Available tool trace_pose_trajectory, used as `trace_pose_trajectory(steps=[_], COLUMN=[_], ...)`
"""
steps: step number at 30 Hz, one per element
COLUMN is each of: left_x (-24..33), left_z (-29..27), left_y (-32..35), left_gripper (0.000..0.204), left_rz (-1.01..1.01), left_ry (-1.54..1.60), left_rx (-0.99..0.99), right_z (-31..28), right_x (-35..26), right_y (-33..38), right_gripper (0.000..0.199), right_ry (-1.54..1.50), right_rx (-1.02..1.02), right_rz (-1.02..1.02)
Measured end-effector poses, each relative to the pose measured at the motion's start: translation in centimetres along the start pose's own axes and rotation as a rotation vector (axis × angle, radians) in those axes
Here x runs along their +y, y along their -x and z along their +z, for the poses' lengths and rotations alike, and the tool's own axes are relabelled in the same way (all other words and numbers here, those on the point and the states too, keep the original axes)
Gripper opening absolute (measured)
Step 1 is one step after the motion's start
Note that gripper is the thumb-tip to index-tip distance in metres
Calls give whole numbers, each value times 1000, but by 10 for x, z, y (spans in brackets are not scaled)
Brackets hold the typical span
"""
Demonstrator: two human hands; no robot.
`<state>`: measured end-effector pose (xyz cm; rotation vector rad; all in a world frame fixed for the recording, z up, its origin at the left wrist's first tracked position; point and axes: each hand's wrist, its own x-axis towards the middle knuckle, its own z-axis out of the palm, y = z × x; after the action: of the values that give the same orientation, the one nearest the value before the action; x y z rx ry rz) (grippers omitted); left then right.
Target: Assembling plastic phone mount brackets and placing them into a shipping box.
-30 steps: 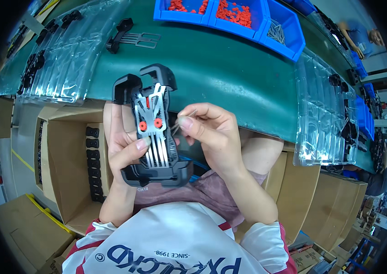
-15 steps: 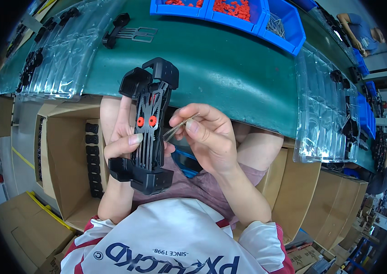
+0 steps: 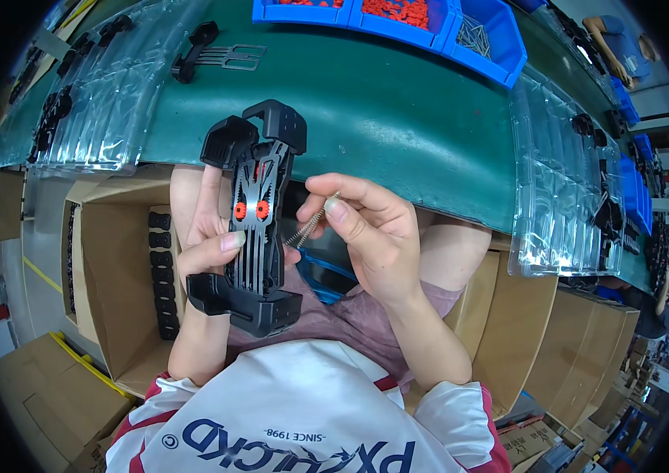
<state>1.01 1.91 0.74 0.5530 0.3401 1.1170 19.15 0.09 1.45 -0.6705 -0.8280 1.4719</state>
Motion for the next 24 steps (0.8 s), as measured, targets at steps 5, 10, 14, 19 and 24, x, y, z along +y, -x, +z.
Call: trace_pose_trajectory(steps=[5,10,14,19,24], left_x=[0,3,1,-1,3], left_z=[2,3,5,4,8], left_y=[1,2,2,2,3], left_gripper=[93,95,95,95,95], left_rz=[40,-16,-19,6,-4], left_ry=[83,-87,-92,-92,-104], left_rx=[-34,66,91,106,120], right_z=[-2,1,0,2,4], right_x=[-6,-8,-6,-9,-13], right_y=[2,1,2,5,5], right_gripper=[27,29,30,32,35], right_ry=[38,61,65,12,22], right_rx=[-18,-1,-5,-6,-22], right_rz=[50,-4,15,62,75])
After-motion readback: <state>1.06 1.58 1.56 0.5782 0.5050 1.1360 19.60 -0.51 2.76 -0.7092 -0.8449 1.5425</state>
